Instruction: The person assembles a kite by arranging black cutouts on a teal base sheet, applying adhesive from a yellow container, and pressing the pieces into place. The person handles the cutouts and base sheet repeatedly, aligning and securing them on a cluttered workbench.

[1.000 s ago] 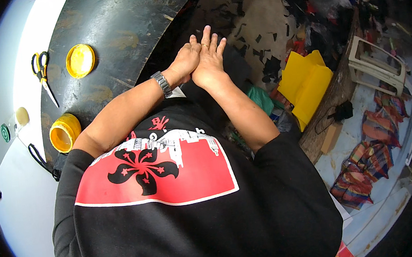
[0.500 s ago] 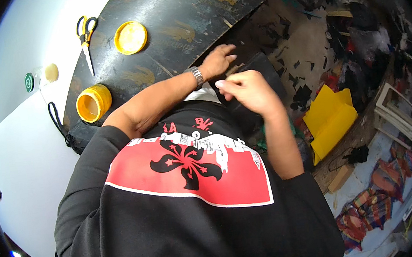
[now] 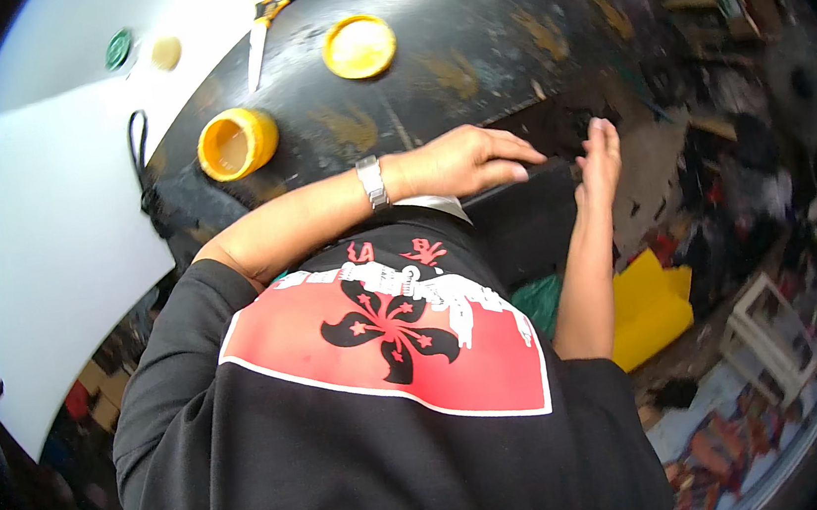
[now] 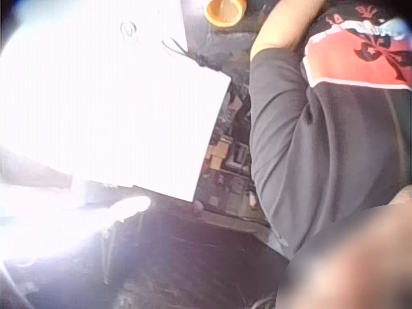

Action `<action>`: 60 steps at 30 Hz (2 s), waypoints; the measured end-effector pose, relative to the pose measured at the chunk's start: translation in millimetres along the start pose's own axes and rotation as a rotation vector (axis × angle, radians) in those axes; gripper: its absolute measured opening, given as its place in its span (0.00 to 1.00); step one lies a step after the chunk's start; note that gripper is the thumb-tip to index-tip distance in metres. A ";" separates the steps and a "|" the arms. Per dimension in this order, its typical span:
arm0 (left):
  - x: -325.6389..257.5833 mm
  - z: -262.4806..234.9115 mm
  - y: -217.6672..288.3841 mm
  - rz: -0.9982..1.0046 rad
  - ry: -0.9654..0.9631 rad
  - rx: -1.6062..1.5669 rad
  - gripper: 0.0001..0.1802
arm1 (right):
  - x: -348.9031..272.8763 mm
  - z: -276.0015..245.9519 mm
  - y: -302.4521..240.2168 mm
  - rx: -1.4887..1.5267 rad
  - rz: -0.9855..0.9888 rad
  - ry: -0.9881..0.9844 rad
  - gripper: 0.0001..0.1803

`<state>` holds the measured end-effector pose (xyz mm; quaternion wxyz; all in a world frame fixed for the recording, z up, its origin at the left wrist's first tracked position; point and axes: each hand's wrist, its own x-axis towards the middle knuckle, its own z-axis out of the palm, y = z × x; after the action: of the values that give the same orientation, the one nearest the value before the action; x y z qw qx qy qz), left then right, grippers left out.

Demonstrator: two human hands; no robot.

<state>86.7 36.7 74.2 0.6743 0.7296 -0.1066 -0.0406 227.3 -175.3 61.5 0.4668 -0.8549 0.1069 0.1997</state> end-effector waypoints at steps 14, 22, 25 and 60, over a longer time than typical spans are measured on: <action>-300.2 -61.7 87.7 0.291 0.830 0.956 0.26 | -240.6 148.5 -209.8 0.867 0.300 -2.064 0.47; -578.4 -29.5 82.3 -0.260 2.159 0.332 0.07 | -283.4 223.0 -176.4 -0.273 -0.639 -1.509 0.26; -675.9 -75.1 68.7 -0.220 2.347 0.417 0.07 | -306.3 244.5 -165.7 -0.463 -0.626 -1.543 0.28; -911.8 -253.4 173.2 -1.083 1.499 1.573 0.07 | -273.3 232.3 -108.2 -1.350 -0.788 -1.116 0.26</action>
<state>-767.4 463.9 191.1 -0.1625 0.7323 0.6332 0.1907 -34.1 77.6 151.3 -0.1066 -0.6997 -0.5634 0.4262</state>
